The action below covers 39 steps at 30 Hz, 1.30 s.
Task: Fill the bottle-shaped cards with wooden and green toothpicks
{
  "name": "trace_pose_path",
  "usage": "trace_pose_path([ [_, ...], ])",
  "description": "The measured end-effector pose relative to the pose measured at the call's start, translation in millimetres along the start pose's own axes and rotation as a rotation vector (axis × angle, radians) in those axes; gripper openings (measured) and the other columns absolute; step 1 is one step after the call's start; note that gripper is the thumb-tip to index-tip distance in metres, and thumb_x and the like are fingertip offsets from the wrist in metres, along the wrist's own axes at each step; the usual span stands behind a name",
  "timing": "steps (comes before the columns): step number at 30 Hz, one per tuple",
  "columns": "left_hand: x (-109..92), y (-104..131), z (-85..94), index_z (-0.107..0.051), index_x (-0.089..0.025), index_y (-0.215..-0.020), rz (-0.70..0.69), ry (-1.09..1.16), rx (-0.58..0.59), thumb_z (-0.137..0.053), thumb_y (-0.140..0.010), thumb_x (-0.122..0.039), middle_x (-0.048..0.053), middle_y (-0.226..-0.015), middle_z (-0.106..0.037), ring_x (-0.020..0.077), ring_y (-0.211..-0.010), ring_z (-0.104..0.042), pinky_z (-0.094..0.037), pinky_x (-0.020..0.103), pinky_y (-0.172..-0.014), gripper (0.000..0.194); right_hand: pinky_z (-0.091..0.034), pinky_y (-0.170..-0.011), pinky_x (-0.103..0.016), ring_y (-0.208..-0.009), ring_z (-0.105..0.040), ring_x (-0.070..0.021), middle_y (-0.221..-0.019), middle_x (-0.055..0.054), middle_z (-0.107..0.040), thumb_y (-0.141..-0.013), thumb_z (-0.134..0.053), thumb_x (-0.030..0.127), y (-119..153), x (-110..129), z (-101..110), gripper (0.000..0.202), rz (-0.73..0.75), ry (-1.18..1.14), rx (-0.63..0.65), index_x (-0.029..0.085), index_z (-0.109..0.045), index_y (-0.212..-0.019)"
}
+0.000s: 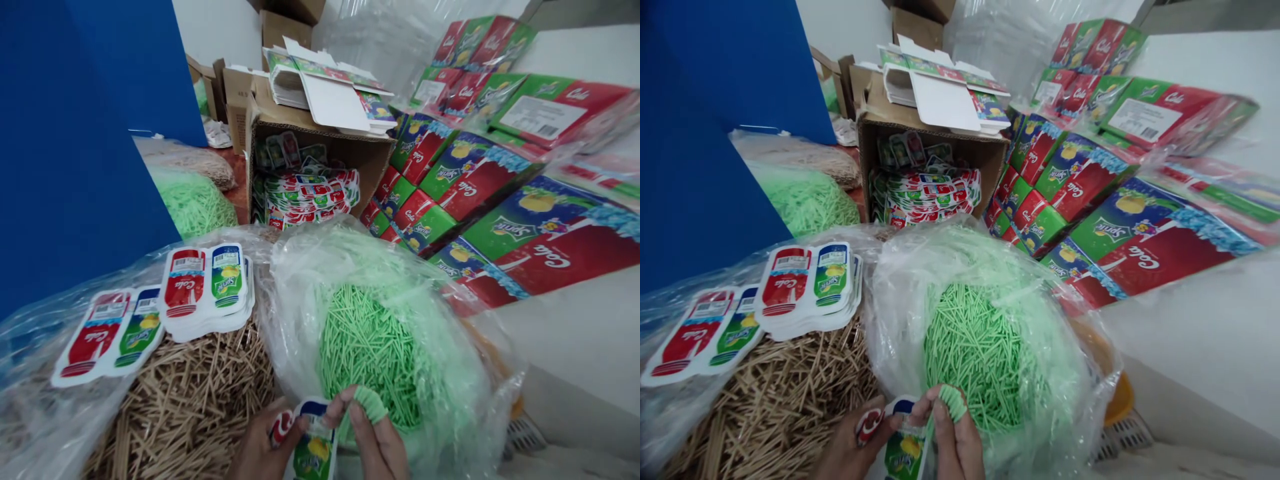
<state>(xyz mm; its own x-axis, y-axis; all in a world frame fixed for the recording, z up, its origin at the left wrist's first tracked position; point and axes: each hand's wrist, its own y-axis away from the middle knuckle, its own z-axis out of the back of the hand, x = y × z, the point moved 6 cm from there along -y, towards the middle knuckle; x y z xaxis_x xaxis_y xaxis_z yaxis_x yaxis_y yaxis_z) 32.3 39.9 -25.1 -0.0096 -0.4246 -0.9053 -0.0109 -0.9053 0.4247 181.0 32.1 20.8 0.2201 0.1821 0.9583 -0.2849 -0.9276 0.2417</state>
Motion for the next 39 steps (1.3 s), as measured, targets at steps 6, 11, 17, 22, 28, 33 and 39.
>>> trace_pose_path([
  [6, 13, 7, -13.5, -0.066, -0.018, -0.057, 0.227, 0.163, 0.168, -0.079, -0.051, -0.04, 0.0, -0.06, -0.066, 0.0161, -0.058, -0.056, -0.047, 0.025, -0.059, 0.028, -0.051, -0.059, -0.027, -0.062, -0.061, -0.0158, -0.07, 0.0, -0.064, -0.076, -0.067, 0.053, -2, -36, 2, 0.033, -0.138, -0.183, 0.016, 0.022, -0.066, -0.086],
  [11, 16, 5, -1.7, -0.052, -0.021, -0.053, 0.184, 0.053, -0.038, -0.076, -0.054, -0.035, -0.006, -0.046, -0.051, 0.0127, -0.048, -0.047, -0.041, 0.022, -0.049, 0.028, -0.05, -0.059, -0.026, -0.062, -0.06, -0.0143, -0.07, 0.001, -0.064, -0.077, -0.067, 0.05, 2, -39, 2, 0.027, -0.124, -0.305, 0.038, 0.024, -0.066, -0.086],
  [17, -12, 5, 15.1, -0.052, -0.02, -0.051, -0.305, -0.362, -0.072, -0.066, -0.07, -0.026, -0.005, -0.052, -0.051, 0.0121, -0.05, -0.048, -0.04, 0.02, -0.049, 0.024, -0.051, -0.061, -0.027, -0.059, -0.062, -0.0165, -0.067, 0.0, -0.065, -0.068, -0.075, 0.049, 9, -17, 15, 0.032, -0.121, -0.27, -0.127, 0.022, -0.068, -0.084],
  [22, -41, 27, 10.1, -0.065, -0.022, -0.075, -0.968, -0.754, -0.153, -0.05, -0.069, -0.004, -0.002, -0.06, -0.061, 0.0148, -0.054, -0.058, -0.046, 0.022, -0.054, 0.025, -0.05, -0.076, -0.029, -0.075, -0.066, -0.0197, -0.076, -0.002, -0.071, -0.07, -0.069, 0.058, 5, 2, 11, 0.037, -0.082, -0.064, -0.085, 0.021, -0.069, -0.079],
  [28, -46, 33, -0.7, -0.061, -0.022, -0.084, -1.159, -0.855, -0.189, -0.042, -0.069, 0.002, -0.001, -0.063, -0.063, 0.0145, -0.057, -0.061, -0.047, 0.021, -0.058, 0.034, -0.044, -0.082, -0.024, -0.084, -0.062, -0.0181, -0.083, -0.001, -0.07, -0.08, -0.058, 0.058, -1, 11, -6, 0.037, 0.03, 0.203, 0.068, 0.023, -0.07, -0.08],
  [33, -40, 34, -4.4, -0.06, -0.019, -0.091, -1.227, -0.923, -0.161, -0.041, -0.077, -0.001, 0.001, -0.067, -0.064, 0.0151, -0.058, -0.06, -0.047, 0.023, -0.06, 0.03, -0.043, -0.082, -0.023, -0.082, -0.061, -0.0163, -0.081, 0.0, -0.068, -0.084, -0.055, 0.054, -7, 6, -11, 0.033, 0.058, 0.205, 0.137, 0.022, -0.065, -0.085],
  [39, -47, 35, -6.3, -0.058, -0.021, -0.085, -1.239, -0.936, -0.175, -0.04, -0.073, 0.0, 0.0, -0.064, -0.065, 0.0155, -0.056, -0.061, -0.048, 0.023, -0.061, 0.03, -0.042, -0.084, -0.025, -0.08, -0.063, -0.0167, -0.078, 0.0, -0.067, -0.086, -0.053, 0.051, -19, 2, -9, 0.031, 0.034, 0.212, 0.18, 0.021, -0.061, -0.088],
])
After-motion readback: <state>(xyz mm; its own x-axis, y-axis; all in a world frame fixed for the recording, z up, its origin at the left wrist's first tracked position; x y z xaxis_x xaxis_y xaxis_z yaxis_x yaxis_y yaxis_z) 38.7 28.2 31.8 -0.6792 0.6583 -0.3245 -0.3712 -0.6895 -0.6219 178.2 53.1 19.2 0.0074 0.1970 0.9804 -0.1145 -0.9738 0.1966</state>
